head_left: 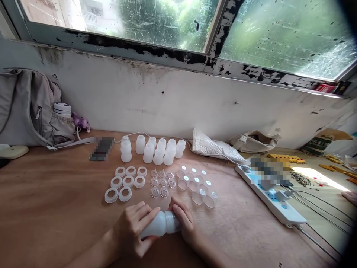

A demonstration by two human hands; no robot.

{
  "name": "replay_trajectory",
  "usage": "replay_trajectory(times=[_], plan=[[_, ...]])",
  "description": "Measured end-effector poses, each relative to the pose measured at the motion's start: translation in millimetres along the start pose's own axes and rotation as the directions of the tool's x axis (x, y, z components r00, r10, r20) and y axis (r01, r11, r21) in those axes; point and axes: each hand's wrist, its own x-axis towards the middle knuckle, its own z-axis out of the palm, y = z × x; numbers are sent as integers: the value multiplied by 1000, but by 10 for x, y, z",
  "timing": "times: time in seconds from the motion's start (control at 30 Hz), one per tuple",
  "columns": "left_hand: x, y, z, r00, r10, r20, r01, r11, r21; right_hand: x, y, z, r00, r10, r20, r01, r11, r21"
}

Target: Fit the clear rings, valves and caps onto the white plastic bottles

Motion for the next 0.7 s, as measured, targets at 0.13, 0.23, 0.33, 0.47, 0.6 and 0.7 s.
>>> replay_trajectory(times=[0.13,0.23,0.33,0.47,0.6,0.7], plan=[[-7,15,-14,1000,-5,10,5,1000,-8,-8,27,10,999,23,48,-23,1000,6],[0,12,-21,1000,1,8,-2,1000,8,-5,48,20,999,29,28,-29,1000,-11],[10,14,-32,1000,8,0,-8,1000,23,9,33,25,1000,26,14,-26,1000,-8],[5,36,-46,1000,19,-14,-18,999,41,25,-25,20,999,-1,38,1,1000,3],[-8,28,-28,999,32,-28,-30,998,61,53,-58,16,996,-28,87,30,999,-25],[19,-36,-10,999,-8,-49,11,998,58,148,-92,-32,998,-22,65,29,994,-108]])
